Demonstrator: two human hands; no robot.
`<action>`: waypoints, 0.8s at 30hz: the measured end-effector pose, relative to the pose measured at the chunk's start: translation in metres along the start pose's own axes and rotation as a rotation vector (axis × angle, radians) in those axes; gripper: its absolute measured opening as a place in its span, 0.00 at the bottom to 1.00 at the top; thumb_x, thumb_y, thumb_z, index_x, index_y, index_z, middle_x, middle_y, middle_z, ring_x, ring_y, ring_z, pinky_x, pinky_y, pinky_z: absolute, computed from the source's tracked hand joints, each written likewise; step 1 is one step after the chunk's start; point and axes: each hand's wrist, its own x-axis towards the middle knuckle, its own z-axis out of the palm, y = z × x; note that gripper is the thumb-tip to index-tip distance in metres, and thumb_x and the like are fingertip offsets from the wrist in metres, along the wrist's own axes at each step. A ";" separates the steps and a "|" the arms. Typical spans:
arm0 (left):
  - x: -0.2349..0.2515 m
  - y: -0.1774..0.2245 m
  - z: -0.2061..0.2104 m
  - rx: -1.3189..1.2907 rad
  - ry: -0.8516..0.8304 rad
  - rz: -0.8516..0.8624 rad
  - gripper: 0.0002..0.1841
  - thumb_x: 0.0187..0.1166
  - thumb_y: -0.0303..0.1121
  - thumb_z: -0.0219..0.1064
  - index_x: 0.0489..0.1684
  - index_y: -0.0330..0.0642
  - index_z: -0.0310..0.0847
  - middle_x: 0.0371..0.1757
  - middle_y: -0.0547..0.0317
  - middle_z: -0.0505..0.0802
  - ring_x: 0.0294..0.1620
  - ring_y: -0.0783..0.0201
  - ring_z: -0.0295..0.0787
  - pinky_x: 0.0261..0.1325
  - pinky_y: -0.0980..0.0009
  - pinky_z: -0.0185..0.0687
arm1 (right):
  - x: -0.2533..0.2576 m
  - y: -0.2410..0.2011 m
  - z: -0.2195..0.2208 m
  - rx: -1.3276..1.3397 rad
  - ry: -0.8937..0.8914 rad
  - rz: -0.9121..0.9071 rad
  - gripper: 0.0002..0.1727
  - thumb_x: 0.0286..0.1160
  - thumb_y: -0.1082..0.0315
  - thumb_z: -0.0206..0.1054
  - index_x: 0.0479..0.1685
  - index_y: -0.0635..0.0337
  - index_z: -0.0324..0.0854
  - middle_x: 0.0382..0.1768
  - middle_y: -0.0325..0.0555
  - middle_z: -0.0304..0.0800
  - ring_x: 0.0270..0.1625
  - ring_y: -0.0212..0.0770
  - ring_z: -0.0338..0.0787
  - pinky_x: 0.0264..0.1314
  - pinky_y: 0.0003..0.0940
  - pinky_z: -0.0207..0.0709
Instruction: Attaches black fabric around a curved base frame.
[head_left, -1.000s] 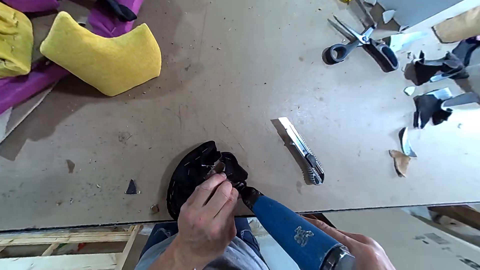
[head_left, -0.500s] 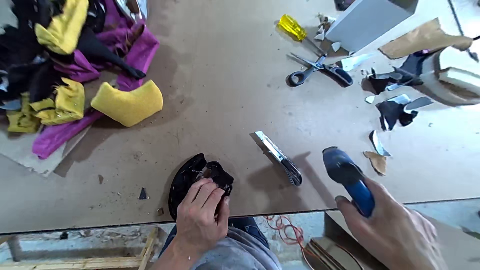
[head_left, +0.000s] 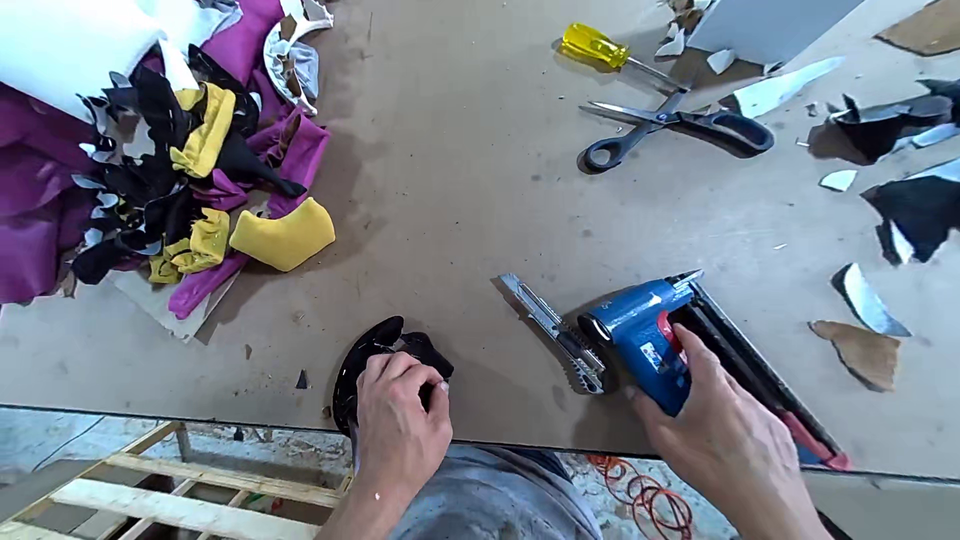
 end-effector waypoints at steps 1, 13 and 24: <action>0.000 0.001 0.000 0.027 -0.026 0.015 0.09 0.71 0.42 0.66 0.30 0.56 0.93 0.42 0.68 0.93 0.60 0.56 0.85 0.67 0.50 0.76 | 0.001 0.001 0.000 0.002 -0.001 -0.012 0.49 0.56 0.60 0.77 0.88 0.57 0.64 0.55 0.69 0.89 0.49 0.75 0.90 0.43 0.77 0.78; -0.021 -0.044 0.008 -0.044 0.176 0.441 0.12 0.82 0.43 0.65 0.50 0.51 0.94 0.56 0.59 0.95 0.68 0.58 0.89 0.76 0.54 0.82 | 0.004 0.002 -0.001 0.025 0.007 0.037 0.48 0.52 0.57 0.79 0.82 0.58 0.66 0.39 0.60 0.89 0.38 0.67 0.89 0.36 0.71 0.77; -0.022 -0.034 0.011 0.002 0.189 0.338 0.15 0.82 0.42 0.61 0.46 0.52 0.96 0.50 0.64 0.96 0.61 0.62 0.90 0.64 0.64 0.86 | 0.001 -0.001 -0.003 0.009 -0.011 0.056 0.48 0.55 0.61 0.80 0.83 0.59 0.64 0.45 0.64 0.89 0.44 0.69 0.89 0.41 0.74 0.77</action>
